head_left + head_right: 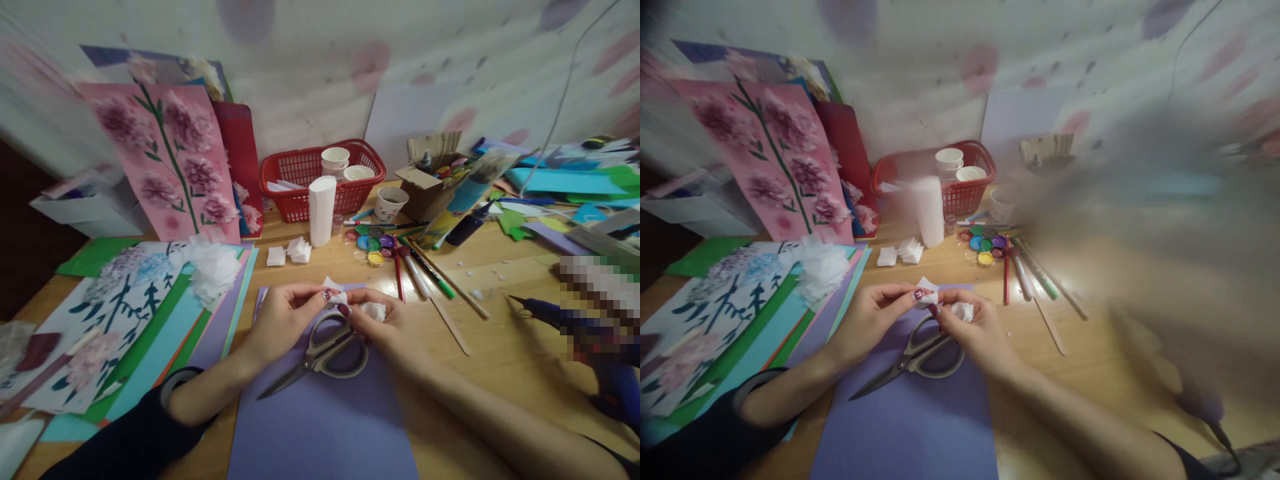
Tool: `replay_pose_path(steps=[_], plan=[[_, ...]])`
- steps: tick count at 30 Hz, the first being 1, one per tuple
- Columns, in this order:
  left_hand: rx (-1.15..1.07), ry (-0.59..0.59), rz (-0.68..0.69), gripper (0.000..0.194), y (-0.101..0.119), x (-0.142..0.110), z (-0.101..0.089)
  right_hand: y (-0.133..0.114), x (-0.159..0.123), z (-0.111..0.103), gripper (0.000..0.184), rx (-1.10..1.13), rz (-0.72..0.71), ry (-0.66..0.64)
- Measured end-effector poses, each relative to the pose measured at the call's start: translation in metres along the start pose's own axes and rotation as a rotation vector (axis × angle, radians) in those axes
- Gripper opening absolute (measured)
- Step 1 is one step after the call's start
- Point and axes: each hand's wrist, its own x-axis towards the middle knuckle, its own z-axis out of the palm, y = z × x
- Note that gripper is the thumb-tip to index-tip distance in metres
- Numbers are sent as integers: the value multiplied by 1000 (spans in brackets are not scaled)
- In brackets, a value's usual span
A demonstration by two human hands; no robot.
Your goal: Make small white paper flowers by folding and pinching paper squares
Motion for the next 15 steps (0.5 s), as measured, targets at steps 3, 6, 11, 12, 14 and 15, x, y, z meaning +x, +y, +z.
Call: replay_pose_path(steps=[3, 6, 11, 12, 14, 15], plan=[[-22, 2, -22, 18, -2, 0, 0, 1, -1, 0, 38, -5, -2, 2], [-18, -2, -19, 18, -2, 0, -1, 2, -1, 0, 40, -19, -4, 7], [29, -55, 110, 15, -1, -3, 1, 3, 1, -2, 38, -51, -43, 15], [58, -56, 140, 15, -1, -3, 1, 3, 1, -2, 38, -51, -45, 10], [113, -34, 168, 13, -2, -4, 1, 2, 1, -1, 38, -52, -43, 6], [124, -14, 162, 12, -3, -3, 0, 1, 1, -1, 38, -56, -42, 5]])
